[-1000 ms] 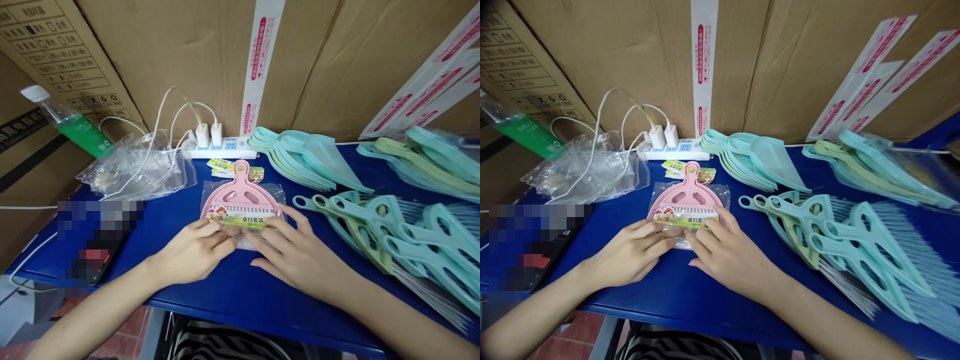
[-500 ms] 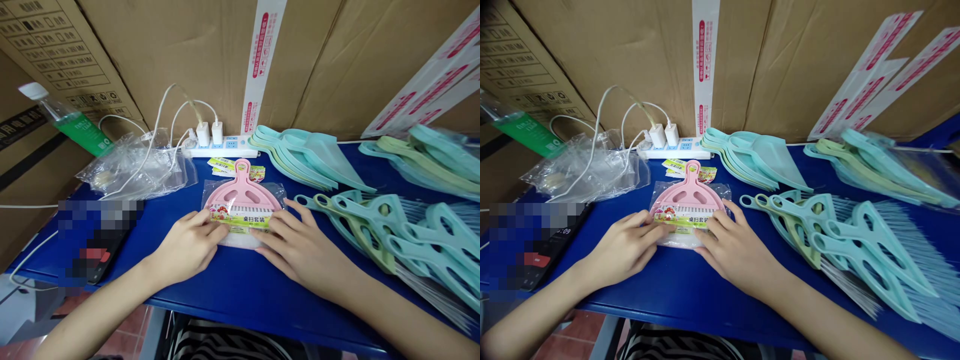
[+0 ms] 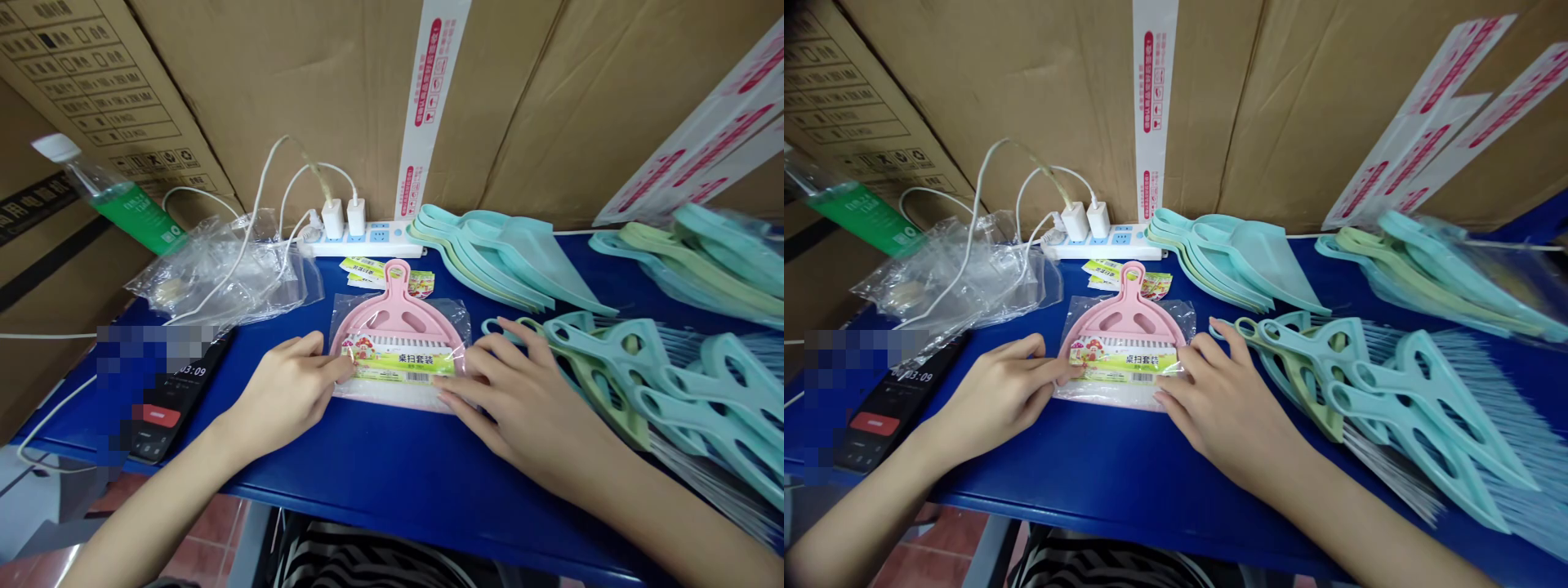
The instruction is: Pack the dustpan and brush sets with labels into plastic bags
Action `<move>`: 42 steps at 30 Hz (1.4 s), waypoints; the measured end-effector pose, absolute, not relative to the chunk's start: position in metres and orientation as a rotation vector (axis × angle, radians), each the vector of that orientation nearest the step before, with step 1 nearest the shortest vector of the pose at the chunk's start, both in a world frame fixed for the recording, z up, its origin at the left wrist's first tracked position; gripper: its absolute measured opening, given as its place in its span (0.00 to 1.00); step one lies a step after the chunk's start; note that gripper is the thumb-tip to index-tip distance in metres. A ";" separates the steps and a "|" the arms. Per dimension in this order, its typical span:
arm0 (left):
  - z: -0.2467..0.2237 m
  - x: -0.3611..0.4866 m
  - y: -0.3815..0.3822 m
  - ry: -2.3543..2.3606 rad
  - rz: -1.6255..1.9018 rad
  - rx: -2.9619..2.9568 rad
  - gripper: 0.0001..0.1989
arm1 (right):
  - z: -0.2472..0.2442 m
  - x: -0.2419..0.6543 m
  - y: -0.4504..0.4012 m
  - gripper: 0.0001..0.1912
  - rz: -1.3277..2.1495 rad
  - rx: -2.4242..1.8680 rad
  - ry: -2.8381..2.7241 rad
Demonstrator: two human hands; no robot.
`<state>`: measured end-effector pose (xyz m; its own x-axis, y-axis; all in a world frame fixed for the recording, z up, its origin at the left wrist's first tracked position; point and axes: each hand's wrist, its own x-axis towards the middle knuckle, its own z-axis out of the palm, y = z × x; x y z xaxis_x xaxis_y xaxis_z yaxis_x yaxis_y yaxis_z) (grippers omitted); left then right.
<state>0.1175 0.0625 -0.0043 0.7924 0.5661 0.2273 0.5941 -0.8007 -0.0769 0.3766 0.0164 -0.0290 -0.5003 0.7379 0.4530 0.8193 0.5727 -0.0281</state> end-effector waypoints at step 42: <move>-0.006 0.114 0.065 -0.797 -0.481 -2.889 0.10 | -0.022 0.391 0.018 0.13 -0.120 -1.345 -2.261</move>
